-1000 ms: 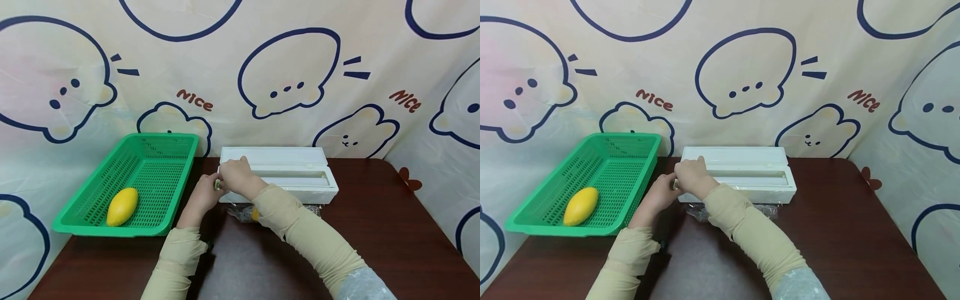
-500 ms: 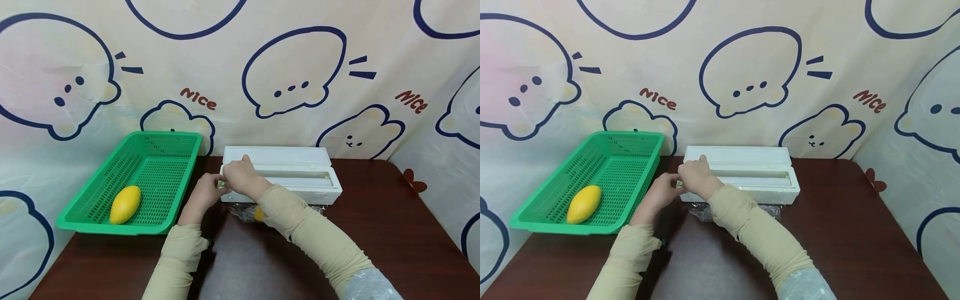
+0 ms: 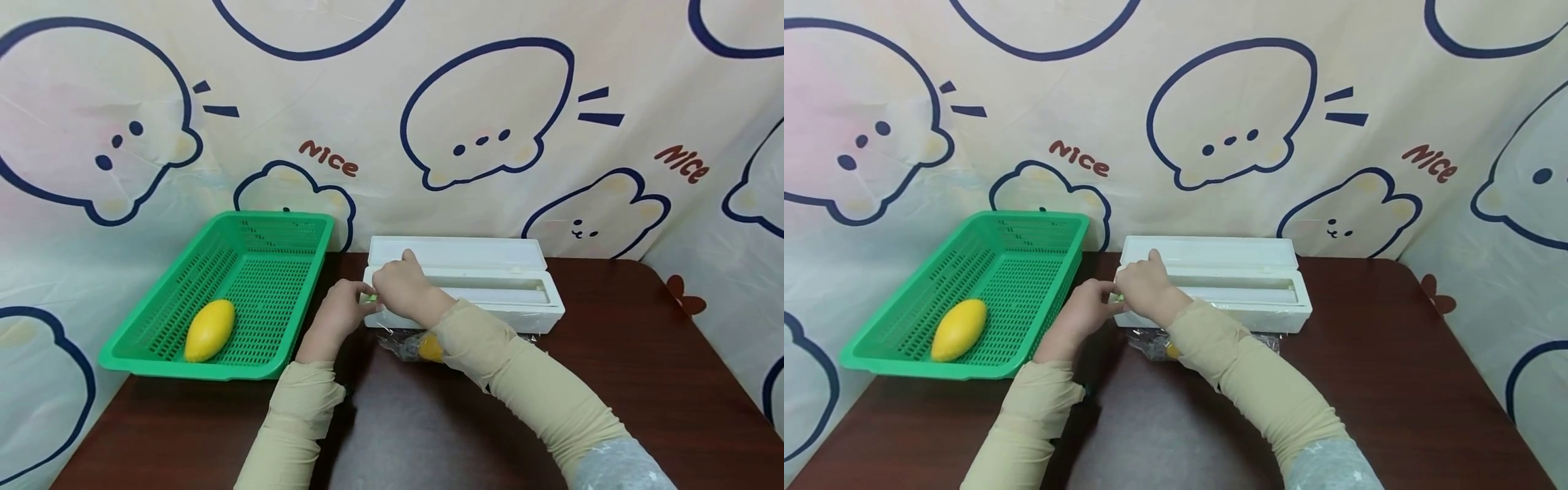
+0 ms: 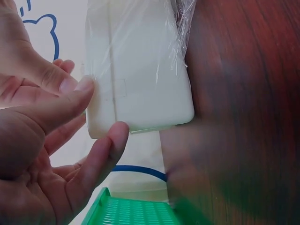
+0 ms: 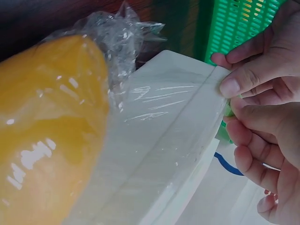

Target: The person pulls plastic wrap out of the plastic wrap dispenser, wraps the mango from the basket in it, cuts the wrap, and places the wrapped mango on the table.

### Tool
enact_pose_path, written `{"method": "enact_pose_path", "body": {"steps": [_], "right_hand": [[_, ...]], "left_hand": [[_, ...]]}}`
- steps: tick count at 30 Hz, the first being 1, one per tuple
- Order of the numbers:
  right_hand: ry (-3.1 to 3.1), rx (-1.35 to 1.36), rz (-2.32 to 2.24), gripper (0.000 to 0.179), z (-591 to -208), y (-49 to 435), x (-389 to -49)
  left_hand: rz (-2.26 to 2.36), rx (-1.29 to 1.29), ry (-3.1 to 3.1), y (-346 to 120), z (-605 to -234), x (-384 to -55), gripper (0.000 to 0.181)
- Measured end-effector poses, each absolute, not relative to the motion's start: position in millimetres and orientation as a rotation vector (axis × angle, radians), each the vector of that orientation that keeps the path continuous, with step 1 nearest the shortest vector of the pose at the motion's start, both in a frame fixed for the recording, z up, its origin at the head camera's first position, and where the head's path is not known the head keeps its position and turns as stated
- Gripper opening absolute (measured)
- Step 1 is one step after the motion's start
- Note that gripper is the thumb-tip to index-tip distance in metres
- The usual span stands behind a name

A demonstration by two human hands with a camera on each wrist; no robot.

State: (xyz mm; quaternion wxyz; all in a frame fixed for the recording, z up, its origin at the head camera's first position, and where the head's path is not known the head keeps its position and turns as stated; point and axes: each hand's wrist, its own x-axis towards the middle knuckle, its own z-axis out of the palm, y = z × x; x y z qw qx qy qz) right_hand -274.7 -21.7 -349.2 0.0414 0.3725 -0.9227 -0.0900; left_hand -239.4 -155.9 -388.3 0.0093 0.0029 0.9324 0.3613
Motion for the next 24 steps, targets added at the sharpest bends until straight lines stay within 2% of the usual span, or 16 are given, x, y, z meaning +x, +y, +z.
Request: {"method": "enact_pose_path", "body": {"steps": [5,9,14,24], "right_hand": [[-2.807,1.16,-0.278,0.011,-353,-17,-274],[-2.8,1.15,-0.276,0.01,-354,-14,-274],[-2.778,1.136,-0.256,0.017,-354,-10,-275],[-2.759,1.163,-0.177,0.008,-356,3,-274]], "left_hand": [[1.109,-0.015,2.913,-156,-389,-239,0.026],[1.105,-0.004,2.914,-156,-389,-239,0.026],[1.104,0.004,2.928,-157,-388,-241,0.023],[1.111,-0.001,2.922,-157,-388,-240,0.017]]}}
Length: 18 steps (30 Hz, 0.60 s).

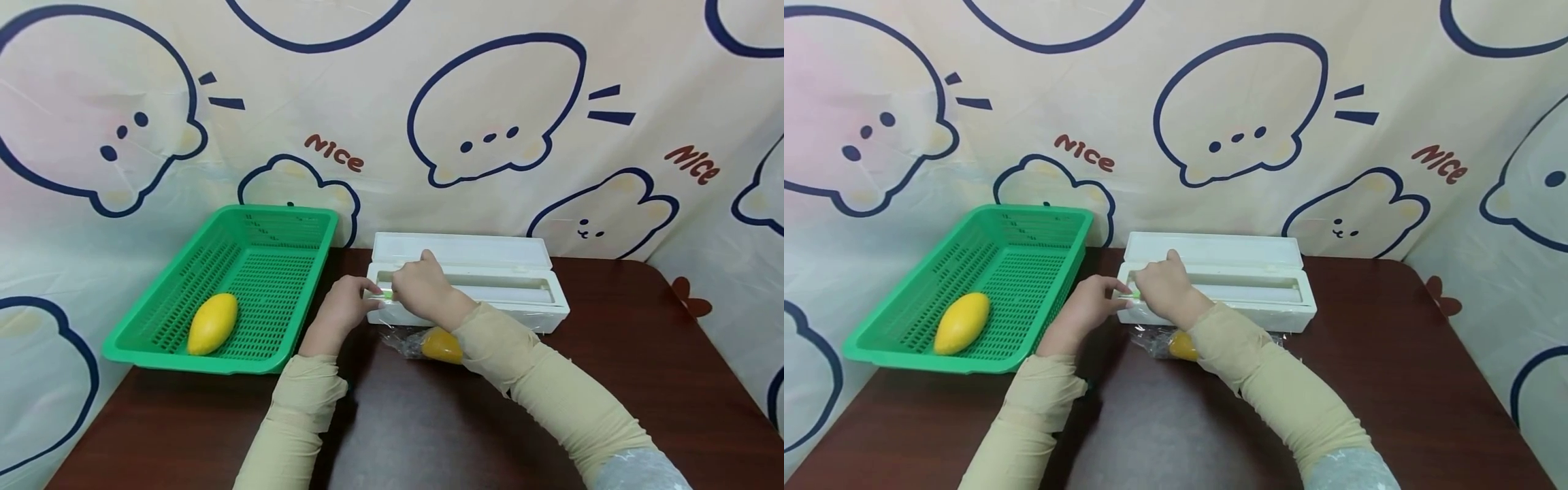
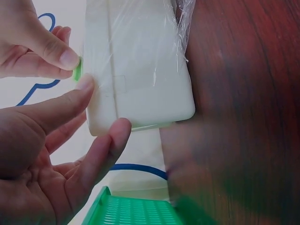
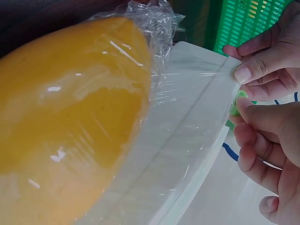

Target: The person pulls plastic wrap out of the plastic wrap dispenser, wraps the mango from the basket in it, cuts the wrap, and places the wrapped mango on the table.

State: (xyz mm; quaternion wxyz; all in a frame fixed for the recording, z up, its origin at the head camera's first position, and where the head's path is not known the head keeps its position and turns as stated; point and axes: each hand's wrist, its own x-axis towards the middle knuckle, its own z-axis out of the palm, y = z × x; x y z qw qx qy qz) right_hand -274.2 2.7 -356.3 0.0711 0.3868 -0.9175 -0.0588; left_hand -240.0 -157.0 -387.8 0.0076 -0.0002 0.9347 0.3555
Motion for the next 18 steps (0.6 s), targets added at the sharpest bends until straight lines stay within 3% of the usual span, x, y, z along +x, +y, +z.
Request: {"method": "enact_pose_path", "body": {"steps": [12,18], "right_hand": [[-2.765,1.181,-0.157,0.012,-353,16,-275],[-2.828,1.145,-0.104,0.009,-350,52,-275]], "left_hand": [[1.098,-0.001,2.923,-160,-387,-239,0.019],[1.109,-0.008,2.916,-156,-389,-241,0.02]]}}
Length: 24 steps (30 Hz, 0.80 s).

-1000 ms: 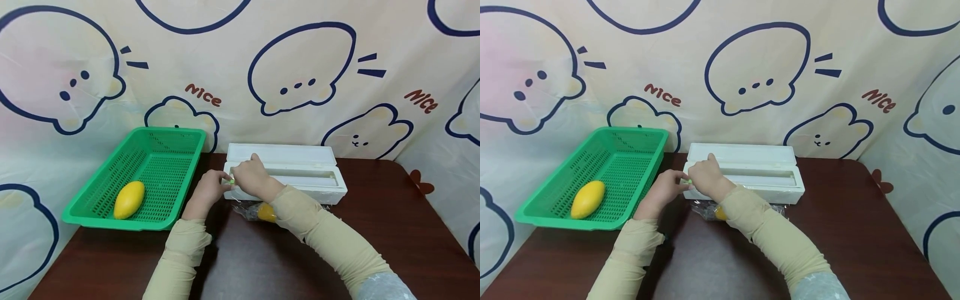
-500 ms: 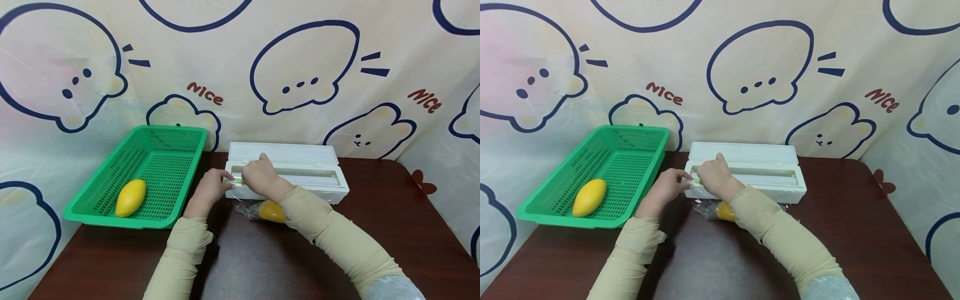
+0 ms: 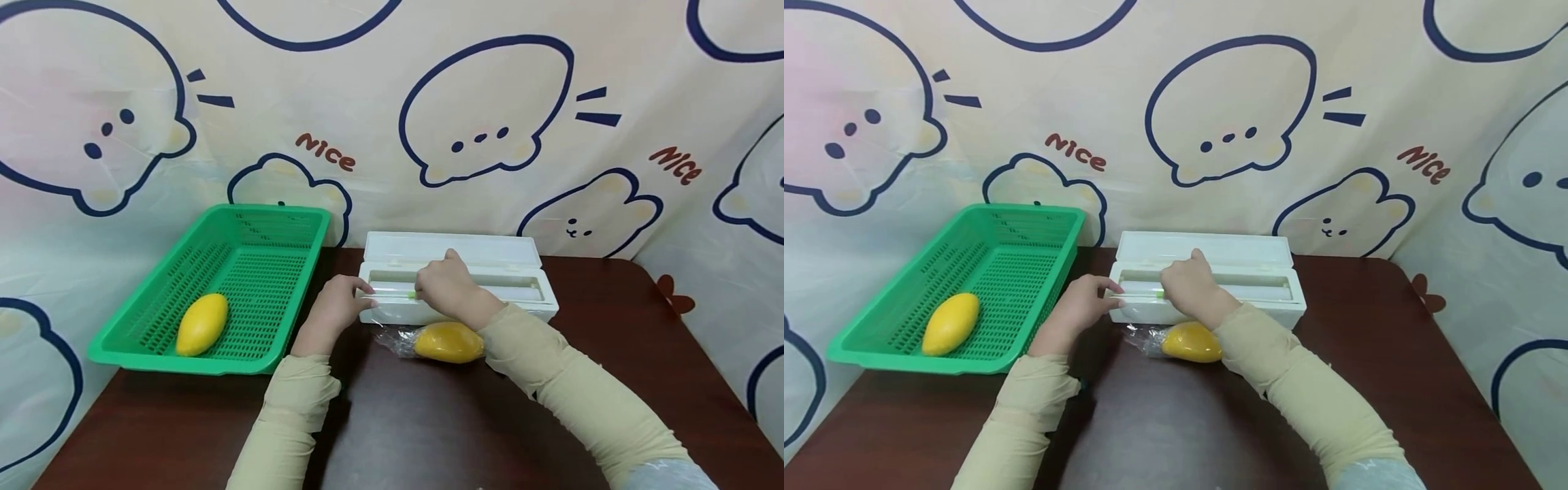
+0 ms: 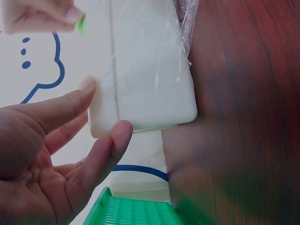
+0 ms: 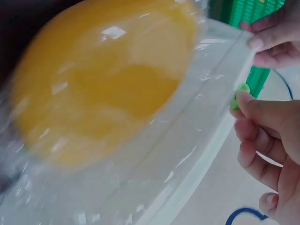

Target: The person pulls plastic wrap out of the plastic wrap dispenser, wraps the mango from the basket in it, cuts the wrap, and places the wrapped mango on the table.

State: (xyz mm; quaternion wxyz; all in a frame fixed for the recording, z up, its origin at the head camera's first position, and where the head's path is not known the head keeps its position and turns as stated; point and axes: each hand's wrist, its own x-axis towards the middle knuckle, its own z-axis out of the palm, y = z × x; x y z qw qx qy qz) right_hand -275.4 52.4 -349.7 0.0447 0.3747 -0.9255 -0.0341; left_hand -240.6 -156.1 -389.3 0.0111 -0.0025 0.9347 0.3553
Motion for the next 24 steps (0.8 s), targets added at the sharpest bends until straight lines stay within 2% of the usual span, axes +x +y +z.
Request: {"method": "enact_pose_path", "body": {"steps": [7,18,24], "right_hand": [[-2.785,1.145,-0.136,0.018,-351,86,-273],[-2.649,1.148,-0.162,0.008,-358,118,-272],[-2.654,1.129,-0.133,0.008,-359,131,-270]], "left_hand": [[1.1,0.022,2.93,-158,-388,-239,0.018],[1.093,0.009,2.932,-162,-388,-239,0.018],[1.11,0.0,2.912,-158,-388,-240,0.018]]}}
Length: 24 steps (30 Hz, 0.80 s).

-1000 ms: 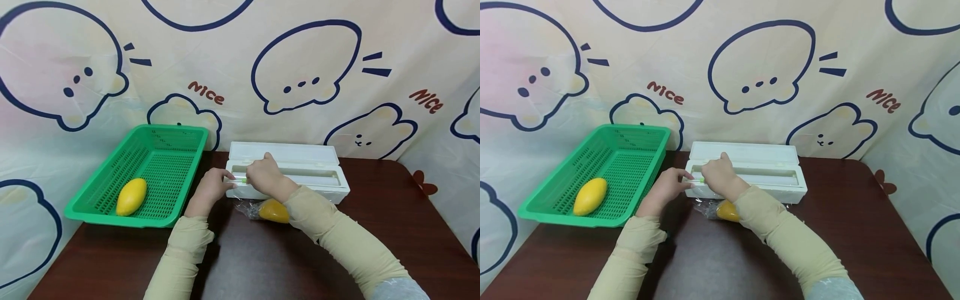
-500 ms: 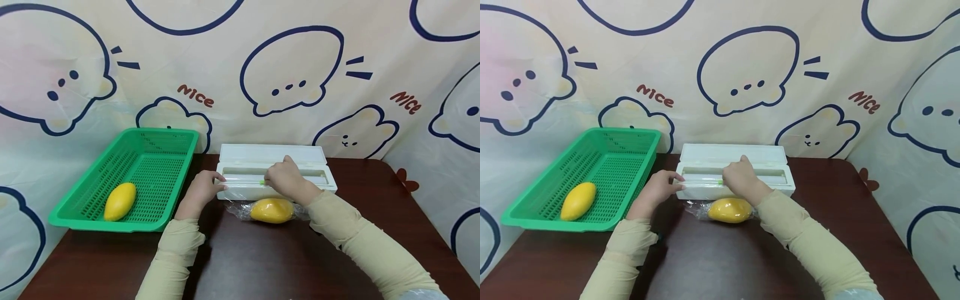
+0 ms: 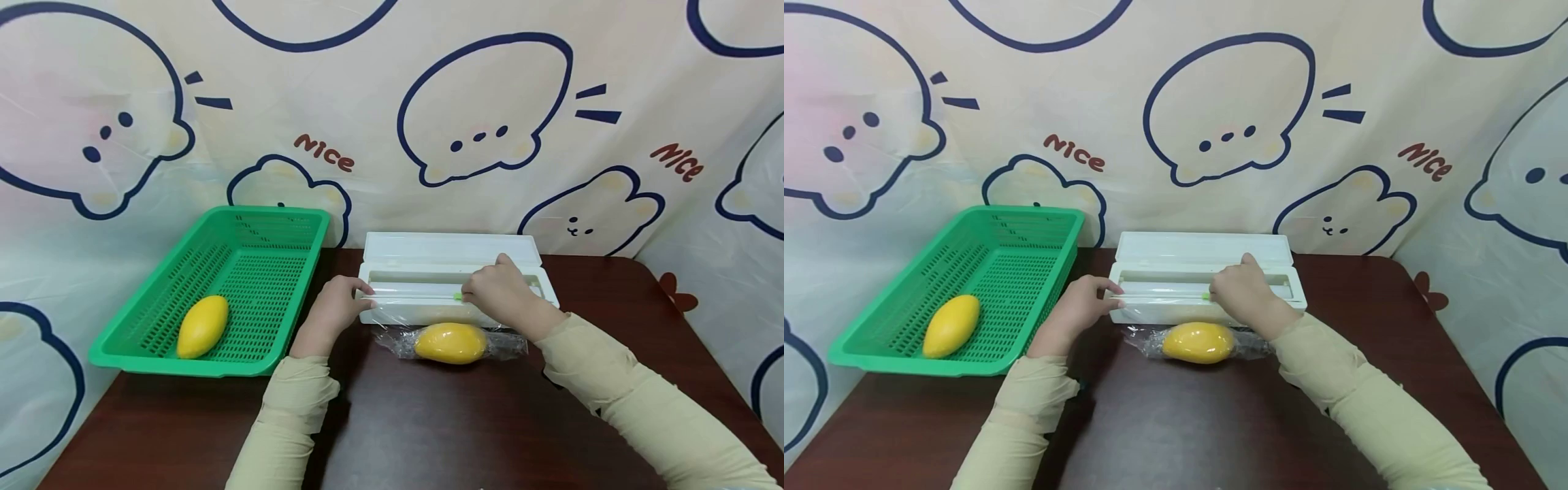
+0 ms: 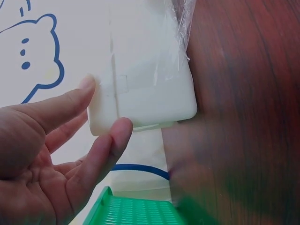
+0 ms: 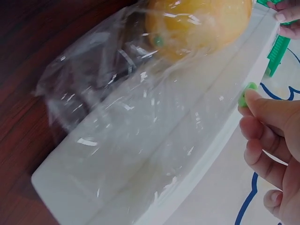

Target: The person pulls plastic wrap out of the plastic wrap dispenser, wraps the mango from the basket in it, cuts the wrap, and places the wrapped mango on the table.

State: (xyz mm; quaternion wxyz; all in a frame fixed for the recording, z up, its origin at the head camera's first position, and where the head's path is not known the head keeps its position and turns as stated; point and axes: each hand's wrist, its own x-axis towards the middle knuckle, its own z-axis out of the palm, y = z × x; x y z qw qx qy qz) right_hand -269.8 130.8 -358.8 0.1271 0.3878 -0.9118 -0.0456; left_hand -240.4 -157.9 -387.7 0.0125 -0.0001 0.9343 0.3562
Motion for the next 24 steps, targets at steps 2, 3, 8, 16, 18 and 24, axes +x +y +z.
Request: {"method": "enact_pose_path", "body": {"steps": [2,3,8,16,18,24], "right_hand": [[-2.656,1.125,-0.109,0.016,-357,138,-269],[-2.663,1.113,-0.106,0.019,-357,142,-269],[-2.722,0.996,-0.118,0.024,-355,172,-268],[-2.687,0.983,-0.102,0.022,-362,195,-266],[-2.683,0.979,-0.106,0.02,-362,198,-265],[-2.71,0.973,-0.088,0.011,-360,203,-264]], "left_hand": [[1.113,0.001,2.91,-157,-387,-240,0.018],[1.115,0.003,2.907,-157,-387,-240,0.018],[1.094,0.002,2.92,-158,-385,-241,0.019],[1.097,0.014,2.91,-162,-387,-240,0.019],[1.092,0.021,2.908,-161,-387,-239,0.019],[1.093,0.016,2.91,-159,-388,-241,0.018]]}}
